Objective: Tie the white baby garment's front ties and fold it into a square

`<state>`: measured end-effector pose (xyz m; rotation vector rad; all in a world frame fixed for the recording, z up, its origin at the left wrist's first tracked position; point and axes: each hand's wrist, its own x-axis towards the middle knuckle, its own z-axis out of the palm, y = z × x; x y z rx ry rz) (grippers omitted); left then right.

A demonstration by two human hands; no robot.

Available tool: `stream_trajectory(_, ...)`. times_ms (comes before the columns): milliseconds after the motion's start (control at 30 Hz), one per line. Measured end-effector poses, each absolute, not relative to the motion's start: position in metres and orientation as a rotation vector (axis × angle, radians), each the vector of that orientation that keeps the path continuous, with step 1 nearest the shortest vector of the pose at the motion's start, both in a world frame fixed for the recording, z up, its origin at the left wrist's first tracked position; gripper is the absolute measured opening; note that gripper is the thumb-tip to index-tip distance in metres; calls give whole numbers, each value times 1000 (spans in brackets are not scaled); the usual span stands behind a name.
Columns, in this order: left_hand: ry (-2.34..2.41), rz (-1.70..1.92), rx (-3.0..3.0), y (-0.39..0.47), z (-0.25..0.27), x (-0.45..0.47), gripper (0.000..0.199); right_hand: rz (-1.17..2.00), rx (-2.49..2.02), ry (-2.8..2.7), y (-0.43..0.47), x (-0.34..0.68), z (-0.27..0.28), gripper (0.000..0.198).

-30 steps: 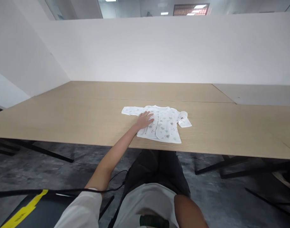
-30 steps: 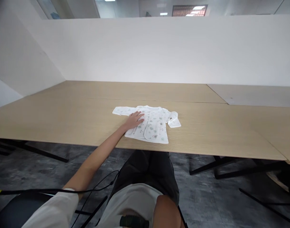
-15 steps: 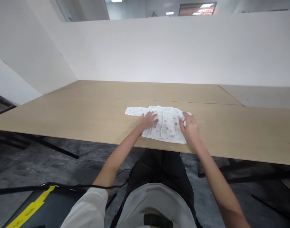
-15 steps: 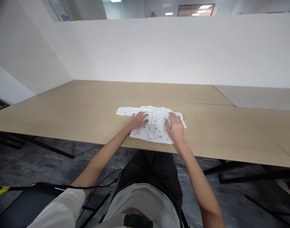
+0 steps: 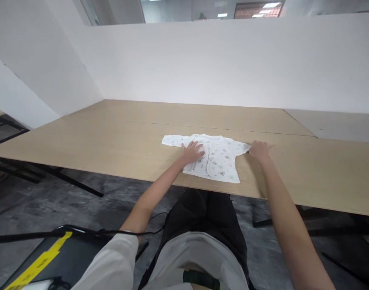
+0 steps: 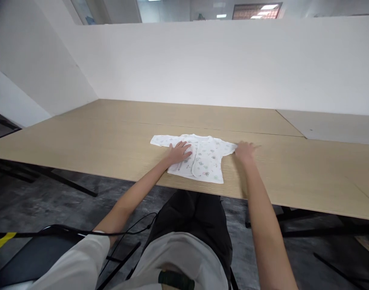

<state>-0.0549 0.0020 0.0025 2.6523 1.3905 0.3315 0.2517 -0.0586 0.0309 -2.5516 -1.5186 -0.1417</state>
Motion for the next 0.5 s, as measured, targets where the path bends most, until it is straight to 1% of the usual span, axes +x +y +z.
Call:
stream_trajectory(67,1451,345,2672,5,8,-47,41,-175,-2444,-1583,-40,221,41,35)
stream_trajectory(167,1519,329,2716,13,18,-23,35,-4,-2165,-1758,-14,166,43,34)
stream_trajectory(267,1489,379,2722,22,23,7,30,144,-2101,-1774,2,130,29,30)
stream_trajectory(367,1515,465,2631,28,16,26,32,154,-2109,-1728,7,123,11,32)
stream_trajectory(500,1565,583,2542,35,0,24,33,121,-2011,-1700,8,132,-3,35)
